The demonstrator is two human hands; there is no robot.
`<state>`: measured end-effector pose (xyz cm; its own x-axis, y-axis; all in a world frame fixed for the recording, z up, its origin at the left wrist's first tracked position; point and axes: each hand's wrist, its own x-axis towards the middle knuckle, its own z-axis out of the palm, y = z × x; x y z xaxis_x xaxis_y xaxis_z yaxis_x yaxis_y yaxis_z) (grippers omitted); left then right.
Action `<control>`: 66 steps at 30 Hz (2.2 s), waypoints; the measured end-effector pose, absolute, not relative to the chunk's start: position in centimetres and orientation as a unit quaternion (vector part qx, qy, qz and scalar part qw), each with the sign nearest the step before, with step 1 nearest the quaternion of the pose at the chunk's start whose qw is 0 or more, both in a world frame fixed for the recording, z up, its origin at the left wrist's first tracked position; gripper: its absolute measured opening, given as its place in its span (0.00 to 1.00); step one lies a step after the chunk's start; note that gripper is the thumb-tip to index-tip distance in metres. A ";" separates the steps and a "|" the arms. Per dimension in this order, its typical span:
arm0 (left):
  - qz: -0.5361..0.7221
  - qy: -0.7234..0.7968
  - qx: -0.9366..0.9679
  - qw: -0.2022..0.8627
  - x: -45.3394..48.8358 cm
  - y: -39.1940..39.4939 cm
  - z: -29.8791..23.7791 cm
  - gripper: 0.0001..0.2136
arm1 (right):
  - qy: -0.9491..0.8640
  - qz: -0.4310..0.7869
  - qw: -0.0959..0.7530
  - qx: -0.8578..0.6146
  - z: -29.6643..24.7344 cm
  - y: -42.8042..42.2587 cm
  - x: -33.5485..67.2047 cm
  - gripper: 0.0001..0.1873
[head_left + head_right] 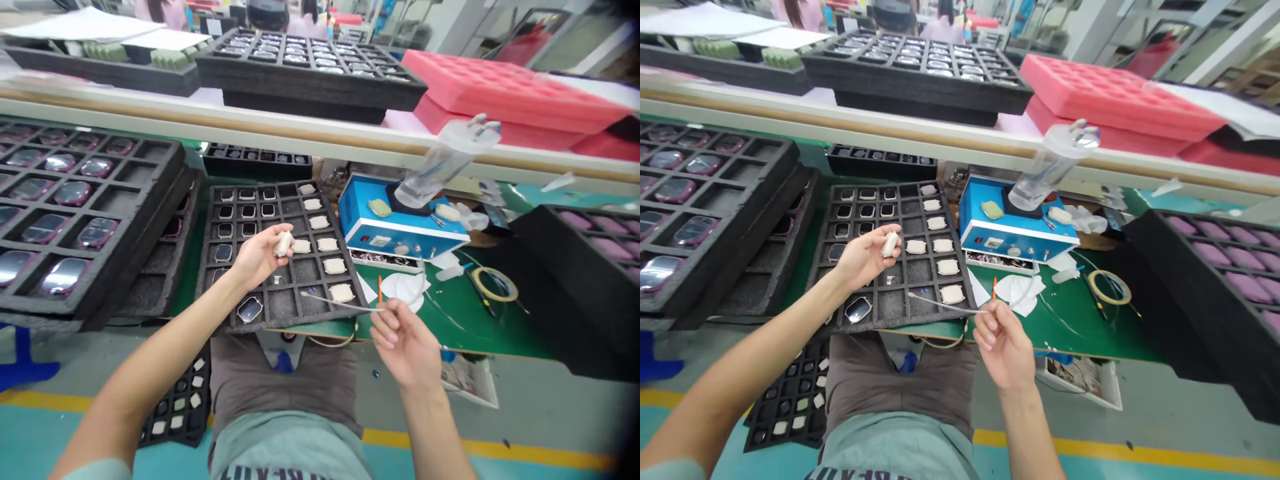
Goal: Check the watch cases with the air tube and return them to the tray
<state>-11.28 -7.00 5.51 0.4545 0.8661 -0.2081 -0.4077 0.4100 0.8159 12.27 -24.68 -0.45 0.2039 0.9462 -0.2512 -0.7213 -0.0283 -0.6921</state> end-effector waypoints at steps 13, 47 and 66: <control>0.513 0.400 0.343 0.678 -7.6 -8.8 3.8 0.18 | -0.518 0.362 0.659 -0.408 1.2 -9.8 8.8 0.13; 0.557 0.435 0.378 0.598 -5.6 -12.8 0.3 0.20 | -0.545 0.311 0.665 -0.405 -1.4 -11.5 8.5 0.07; 0.548 0.445 0.393 0.590 -5.5 -12.9 0.4 0.21 | -0.537 0.329 0.671 -0.391 -0.7 -11.4 8.3 0.06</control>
